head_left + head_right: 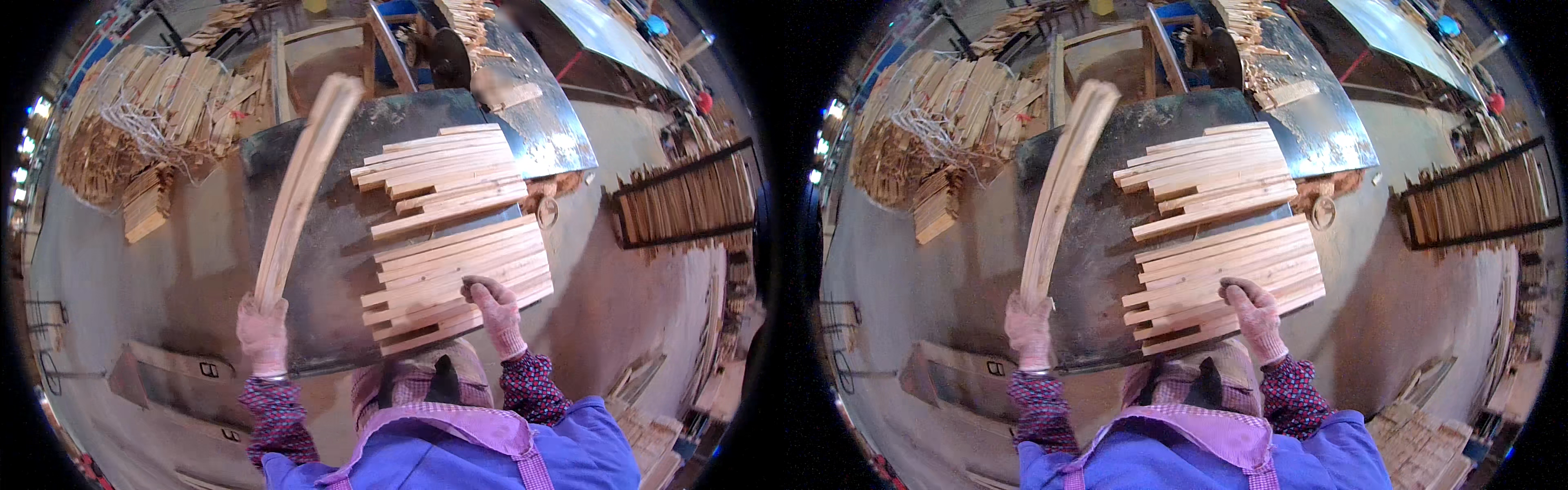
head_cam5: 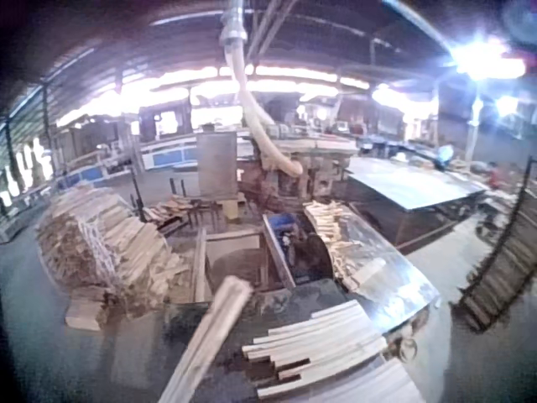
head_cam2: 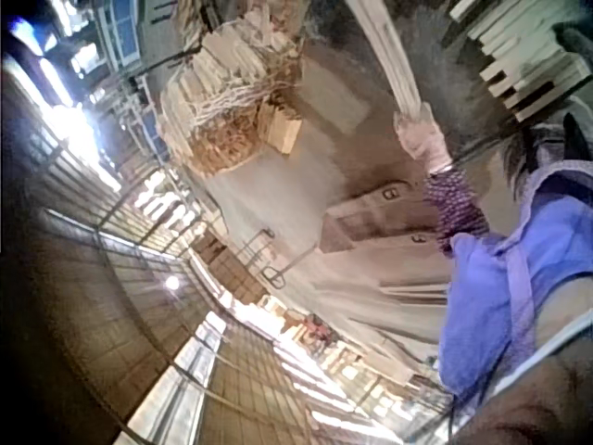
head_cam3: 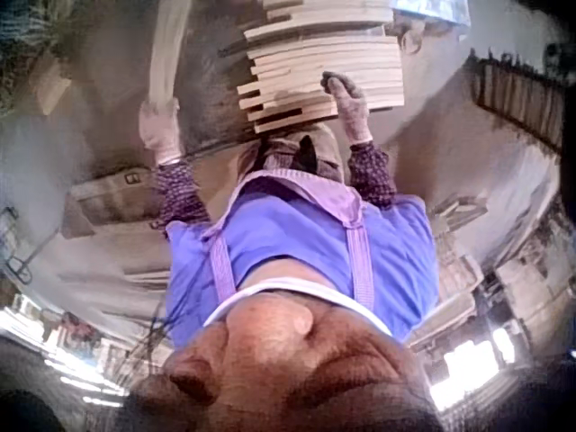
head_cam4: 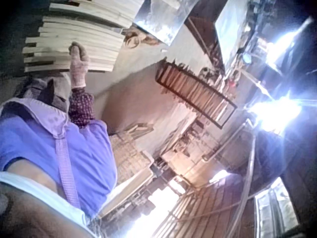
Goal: The person gathers and stacks thin wooden slats on a metal workbench in a workshop. They repeatedly pick up bundles of slats, align them, and place them into a growing pile, occasionally adjusting the stack to ensure it is neat.
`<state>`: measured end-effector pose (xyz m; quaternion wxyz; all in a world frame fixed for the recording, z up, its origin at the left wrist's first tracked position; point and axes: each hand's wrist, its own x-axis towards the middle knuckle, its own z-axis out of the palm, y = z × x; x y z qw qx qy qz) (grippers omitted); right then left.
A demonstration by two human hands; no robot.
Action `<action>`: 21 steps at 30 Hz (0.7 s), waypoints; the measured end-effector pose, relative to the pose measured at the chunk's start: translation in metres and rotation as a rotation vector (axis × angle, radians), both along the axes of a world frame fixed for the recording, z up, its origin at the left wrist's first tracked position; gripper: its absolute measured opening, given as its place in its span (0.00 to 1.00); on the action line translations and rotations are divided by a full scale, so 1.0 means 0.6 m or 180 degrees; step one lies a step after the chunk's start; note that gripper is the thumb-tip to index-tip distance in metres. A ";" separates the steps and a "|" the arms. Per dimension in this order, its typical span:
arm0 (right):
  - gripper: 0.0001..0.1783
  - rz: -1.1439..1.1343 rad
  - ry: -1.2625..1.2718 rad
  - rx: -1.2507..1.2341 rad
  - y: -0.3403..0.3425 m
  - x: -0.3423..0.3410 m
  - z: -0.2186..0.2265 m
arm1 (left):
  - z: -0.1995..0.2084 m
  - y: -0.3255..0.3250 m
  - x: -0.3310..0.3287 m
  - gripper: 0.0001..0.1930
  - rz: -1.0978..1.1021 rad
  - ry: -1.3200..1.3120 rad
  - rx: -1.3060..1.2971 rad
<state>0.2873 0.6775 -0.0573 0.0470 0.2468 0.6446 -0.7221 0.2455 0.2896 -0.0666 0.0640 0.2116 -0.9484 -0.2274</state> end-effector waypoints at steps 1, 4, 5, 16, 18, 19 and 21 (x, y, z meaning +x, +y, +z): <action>0.15 -0.0019 -0.0028 0.0008 -0.022 0.004 0.005 | -0.010 0.012 0.004 0.32 0.0295 -0.0055 -0.0008; 0.17 -0.0038 -0.0231 -0.0132 -0.081 0.025 0.005 | -0.013 0.054 0.009 0.31 0.0256 -0.0890 -0.0508; 0.17 -0.0033 -0.0289 -0.0111 -0.098 0.034 -0.002 | -0.015 0.065 0.007 0.29 0.0384 -0.1092 -0.0442; 0.15 -0.0687 -0.0184 -0.0010 -0.175 0.128 0.013 | 0.025 0.049 0.040 0.49 -0.1765 -0.0380 -0.0976; 0.16 -0.0866 -0.0128 -0.0057 -0.183 0.133 0.011 | 0.041 0.090 0.030 0.49 -0.2678 -0.0625 -0.0543; 0.17 -0.0960 -0.0101 -0.0077 -0.187 0.135 0.012 | 0.046 0.112 0.019 0.49 -0.3134 -0.0753 -0.0317; 0.17 -0.1027 0.0001 -0.0163 -0.189 0.141 0.013 | 0.026 0.153 -0.010 0.49 -0.3590 -0.1189 -0.0558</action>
